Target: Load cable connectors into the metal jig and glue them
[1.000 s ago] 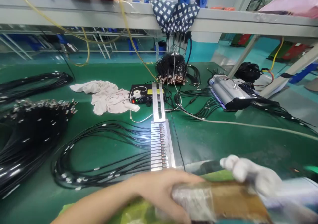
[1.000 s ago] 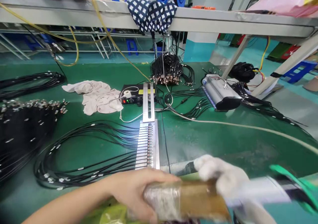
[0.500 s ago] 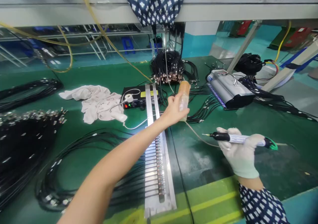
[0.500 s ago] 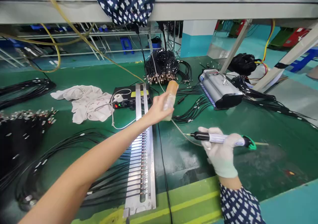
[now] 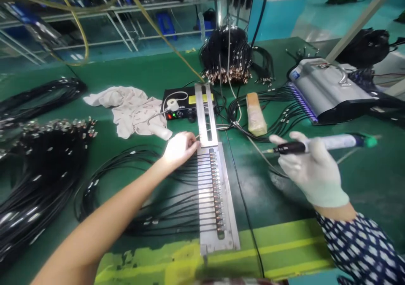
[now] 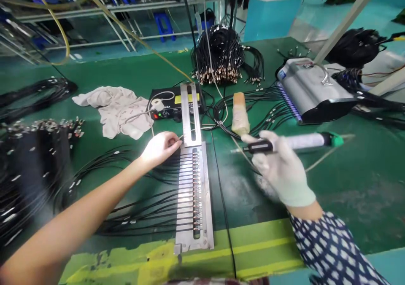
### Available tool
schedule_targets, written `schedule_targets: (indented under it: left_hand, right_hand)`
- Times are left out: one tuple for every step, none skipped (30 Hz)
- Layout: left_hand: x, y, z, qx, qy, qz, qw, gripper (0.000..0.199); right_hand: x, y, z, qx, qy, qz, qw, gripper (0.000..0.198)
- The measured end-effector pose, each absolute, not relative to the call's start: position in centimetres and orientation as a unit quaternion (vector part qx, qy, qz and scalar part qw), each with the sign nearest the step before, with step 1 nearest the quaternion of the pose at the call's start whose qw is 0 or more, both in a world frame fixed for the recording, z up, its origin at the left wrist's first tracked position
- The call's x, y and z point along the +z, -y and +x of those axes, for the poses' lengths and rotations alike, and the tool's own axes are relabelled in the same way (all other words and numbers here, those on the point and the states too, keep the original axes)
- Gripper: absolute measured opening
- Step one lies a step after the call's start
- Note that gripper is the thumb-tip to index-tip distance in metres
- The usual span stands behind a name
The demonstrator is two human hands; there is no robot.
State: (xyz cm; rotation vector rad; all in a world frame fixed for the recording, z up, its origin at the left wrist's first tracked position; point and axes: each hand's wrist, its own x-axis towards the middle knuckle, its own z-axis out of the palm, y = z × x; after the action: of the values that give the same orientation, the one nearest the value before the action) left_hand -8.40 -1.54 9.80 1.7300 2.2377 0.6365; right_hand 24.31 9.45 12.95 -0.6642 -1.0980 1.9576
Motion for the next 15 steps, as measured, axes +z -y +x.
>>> schedule_targets:
  left_hand:
    - [8.8,1.9,-9.1,0.212,-0.77,0.587,0.132,0.025]
    - [7.9,2.1,-9.5,0.211,-0.77,0.585,0.142,0.026]
    - [7.1,2.2,-9.5,0.212,-0.77,0.583,0.15,0.027]
    - [6.4,2.2,-9.3,0.215,-0.77,0.58,0.153,0.027]
    - [6.0,2.3,-9.0,0.218,-0.772,0.577,0.153,0.026]
    - [5.7,2.5,-8.7,0.222,-0.773,0.574,0.151,0.024]
    - [5.6,2.7,-8.4,0.225,-0.774,0.572,0.15,0.023]
    - [5.5,2.9,-8.1,0.227,-0.774,0.571,0.149,0.021]
    - [5.5,3.2,-8.0,0.229,-0.773,0.572,0.15,0.02]
    - [5.5,3.5,-7.9,0.231,-0.772,0.573,0.152,0.02]
    - [5.5,3.8,-7.8,0.233,-0.771,0.572,0.154,0.019]
    - [5.4,4.0,-7.8,0.237,-0.77,0.571,0.156,0.019]
    - [5.3,4.2,-7.9,0.241,-0.77,0.57,0.156,0.02]
    - [5.2,4.3,-7.9,0.244,-0.768,0.571,0.156,0.021]
    - [5.2,4.4,-7.9,0.246,-0.766,0.574,0.155,0.021]
  right_hand:
    - [13.0,-9.7,22.6,0.758,0.452,-0.239,0.406,0.033]
    - [12.7,-9.8,20.9,0.738,0.479,-0.223,0.419,0.033]
    - [12.2,-9.7,19.3,0.725,0.508,-0.214,0.414,0.034]
    - [11.4,-9.4,17.9,0.719,0.525,-0.218,0.399,0.034]
    - [10.6,-9.0,16.6,0.716,0.538,-0.227,0.382,0.033]
    - [9.7,-8.6,15.7,0.711,0.55,-0.237,0.368,0.031]
    - [8.8,-8.2,15.0,0.703,0.563,-0.247,0.358,0.028]
    - [8.0,-7.8,14.5,0.69,0.579,-0.252,0.354,0.025]
    - [7.4,-7.6,14.3,0.676,0.597,-0.251,0.352,0.024]
    - [6.9,-7.4,14.2,0.664,0.614,-0.245,0.349,0.023]
    - [6.5,-7.3,14.2,0.656,0.629,-0.235,0.346,0.023]
    - [6.3,-7.3,14.2,0.65,0.64,-0.223,0.342,0.023]
    - [6.2,-7.4,14.3,0.644,0.651,-0.214,0.34,0.024]
    - [6.2,-7.4,14.4,0.633,0.664,-0.209,0.339,0.024]
    - [6.2,-7.4,14.5,0.614,0.681,-0.21,0.339,0.023]
